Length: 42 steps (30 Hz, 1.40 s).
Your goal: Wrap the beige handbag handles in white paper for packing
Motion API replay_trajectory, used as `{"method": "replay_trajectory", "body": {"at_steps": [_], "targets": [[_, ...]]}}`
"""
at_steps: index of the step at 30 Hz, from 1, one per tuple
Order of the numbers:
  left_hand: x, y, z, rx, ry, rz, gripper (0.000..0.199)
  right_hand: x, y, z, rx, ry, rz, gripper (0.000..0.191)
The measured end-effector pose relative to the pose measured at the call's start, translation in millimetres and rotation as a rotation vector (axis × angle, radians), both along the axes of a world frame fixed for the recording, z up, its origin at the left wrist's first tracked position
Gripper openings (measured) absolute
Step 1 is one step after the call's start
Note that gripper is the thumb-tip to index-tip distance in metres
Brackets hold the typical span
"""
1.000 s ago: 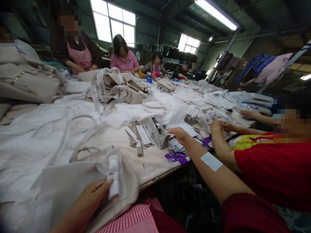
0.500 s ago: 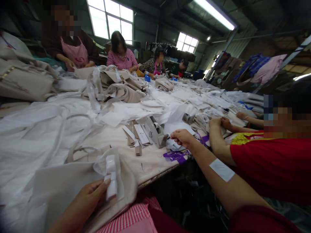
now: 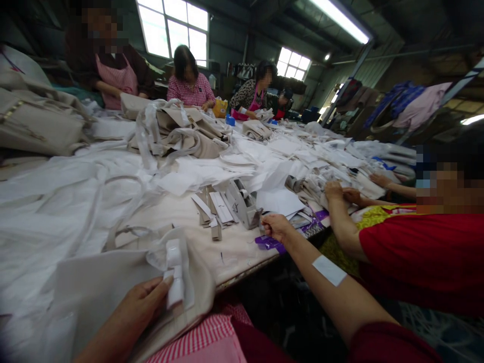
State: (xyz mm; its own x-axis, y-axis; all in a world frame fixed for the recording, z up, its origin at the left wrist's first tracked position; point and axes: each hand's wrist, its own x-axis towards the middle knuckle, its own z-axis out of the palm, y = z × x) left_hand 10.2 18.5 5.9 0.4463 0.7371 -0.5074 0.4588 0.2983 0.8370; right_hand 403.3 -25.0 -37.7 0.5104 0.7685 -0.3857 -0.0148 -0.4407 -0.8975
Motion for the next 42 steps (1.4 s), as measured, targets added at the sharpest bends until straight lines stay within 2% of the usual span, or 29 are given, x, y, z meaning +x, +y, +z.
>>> {"method": "replay_trajectory", "body": {"at_steps": [3, 5, 8, 11, 13, 16, 19, 23, 29, 33, 39, 42], "targets": [[-2.1, 0.9, -6.4, 0.041, 0.001, 0.001, 0.056, -10.0, -5.2, -0.2, -0.042, -0.028, -0.018, 0.033], [-2.8, -0.5, -8.9, 0.092, 0.005, -0.019, 0.052, -24.2, -8.9, 8.3, -0.033, -0.025, 0.047, 0.034], [-2.4, -2.8, -9.9, 0.163, 0.007, -0.049, 0.047, -61.3, -6.0, 31.8, 0.039, -0.023, 0.323, 0.034], [-1.6, -4.0, -11.0, 0.185, 0.002, -0.066, 0.046, -116.2, 7.5, 56.1, 0.05, -0.038, 0.649, 0.031], [-1.6, -5.0, -11.8, 0.195, -0.013, -0.071, 0.046, -155.4, 17.2, 66.8, 0.029, -0.038, 0.771, 0.03], [-2.3, -7.0, -11.7, 0.246, -0.015, -0.069, 0.046, -201.4, 28.9, 71.7, 0.022, -0.091, 0.867, 0.026], [-2.8, -8.3, -10.1, 0.291, -0.01, -0.076, 0.048, -222.0, 37.2, 68.2, -0.019, -0.251, 0.895, 0.022], [-2.8, -8.2, -10.4, 0.308, 0.001, -0.12, 0.042, -224.4, 42.0, 64.8, -0.146, -0.422, 0.921, 0.023], [-2.8, -7.4, -15.4, 0.348, 0.033, -0.115, 0.038, -224.8, 38.9, 64.2, -0.166, -0.393, 0.853, 0.024], [-2.2, -8.5, -18.2, 0.367, 0.032, -0.11, 0.036, -227.2, 37.7, 58.0, -0.183, -0.432, 0.805, 0.026], [0.6, -10.5, -20.8, 0.455, 0.134, -0.091, 0.026, -235.6, 43.6, 47.0, -0.197, -0.641, 0.783, 0.038], [1.0, -10.4, -21.7, 0.462, 0.147, -0.081, 0.024, -236.6, 45.0, 45.2, -0.202, -0.664, 0.783, 0.041]]}}
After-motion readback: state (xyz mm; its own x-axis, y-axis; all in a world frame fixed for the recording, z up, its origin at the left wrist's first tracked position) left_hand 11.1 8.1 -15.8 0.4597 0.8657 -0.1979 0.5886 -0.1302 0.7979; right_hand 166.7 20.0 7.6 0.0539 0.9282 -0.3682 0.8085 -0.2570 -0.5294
